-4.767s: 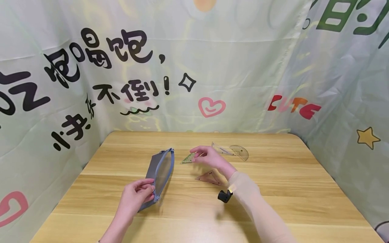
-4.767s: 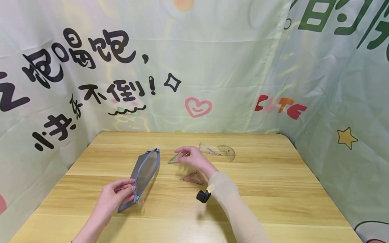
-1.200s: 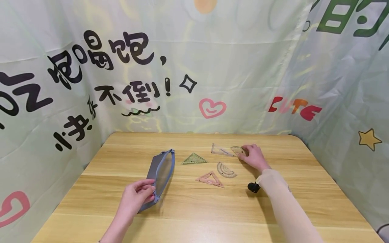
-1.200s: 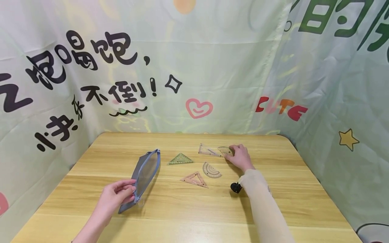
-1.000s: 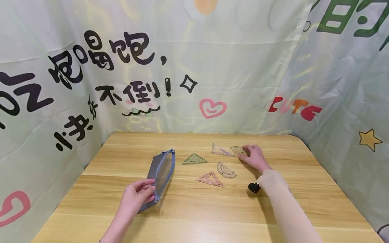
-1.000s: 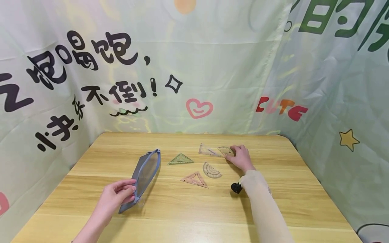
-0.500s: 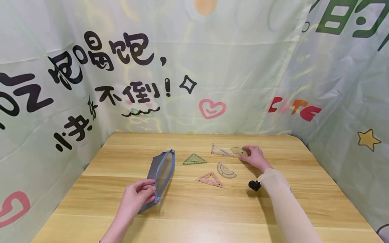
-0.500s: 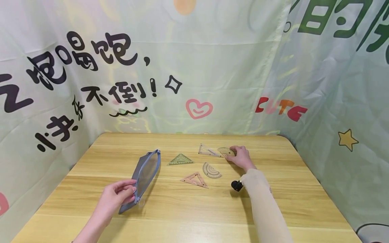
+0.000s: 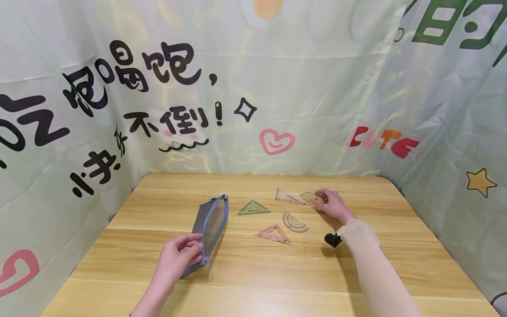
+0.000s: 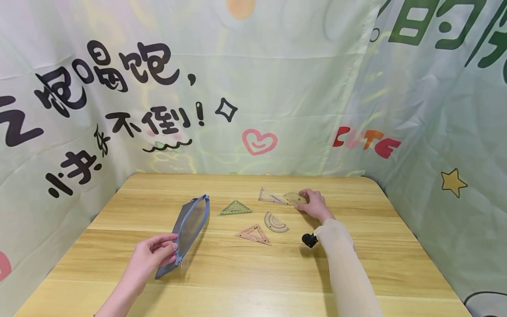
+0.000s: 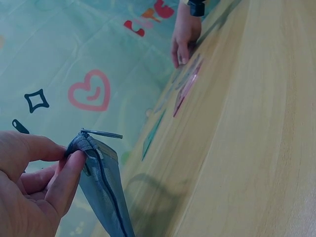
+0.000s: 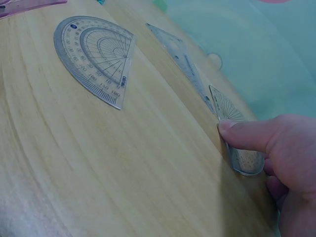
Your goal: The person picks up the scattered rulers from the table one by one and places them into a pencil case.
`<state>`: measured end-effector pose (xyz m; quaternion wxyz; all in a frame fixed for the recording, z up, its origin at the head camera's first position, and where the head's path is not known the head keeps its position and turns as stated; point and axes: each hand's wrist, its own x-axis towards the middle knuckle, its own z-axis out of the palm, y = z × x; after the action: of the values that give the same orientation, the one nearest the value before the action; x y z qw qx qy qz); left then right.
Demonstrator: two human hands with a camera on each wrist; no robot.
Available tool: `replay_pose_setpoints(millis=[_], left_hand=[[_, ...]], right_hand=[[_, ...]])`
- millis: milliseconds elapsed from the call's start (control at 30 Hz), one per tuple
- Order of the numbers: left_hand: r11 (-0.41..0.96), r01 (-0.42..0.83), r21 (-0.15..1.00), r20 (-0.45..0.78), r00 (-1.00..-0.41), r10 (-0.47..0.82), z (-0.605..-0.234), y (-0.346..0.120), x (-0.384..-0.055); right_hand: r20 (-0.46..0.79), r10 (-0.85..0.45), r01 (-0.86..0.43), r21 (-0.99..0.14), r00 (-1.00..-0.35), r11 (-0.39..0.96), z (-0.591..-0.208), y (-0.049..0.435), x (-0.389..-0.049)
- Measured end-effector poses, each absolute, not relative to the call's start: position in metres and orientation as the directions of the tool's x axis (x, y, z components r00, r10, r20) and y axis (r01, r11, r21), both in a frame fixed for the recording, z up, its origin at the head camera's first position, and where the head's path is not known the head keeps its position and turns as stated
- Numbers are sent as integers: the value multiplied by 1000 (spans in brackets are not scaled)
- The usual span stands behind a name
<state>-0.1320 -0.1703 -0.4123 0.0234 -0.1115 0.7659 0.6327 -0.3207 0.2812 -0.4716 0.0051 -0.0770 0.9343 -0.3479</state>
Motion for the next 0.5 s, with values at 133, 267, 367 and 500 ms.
replay_pose_setpoints(millis=[133, 267, 367, 500], left_hand=[[174, -201, 964, -177, -974, -142, -413, -170, -132], [174, -197, 965, -174, -975, -141, -413, -171, -132], [174, -199, 964, -175, -974, -140, -412, -171, -132], [177, -199, 964, -174, -974, -145, -411, -171, -132]], right_hand=[[32, -135, -122, -660, -990, 741, -473, 282, -321], [17, -131, -108, -672, -991, 733, -472, 282, -320], [14, -134, -108, -682, -991, 724, -471, 283, -319], [14, -150, -117, -693, -989, 711, -469, 284, -317]])
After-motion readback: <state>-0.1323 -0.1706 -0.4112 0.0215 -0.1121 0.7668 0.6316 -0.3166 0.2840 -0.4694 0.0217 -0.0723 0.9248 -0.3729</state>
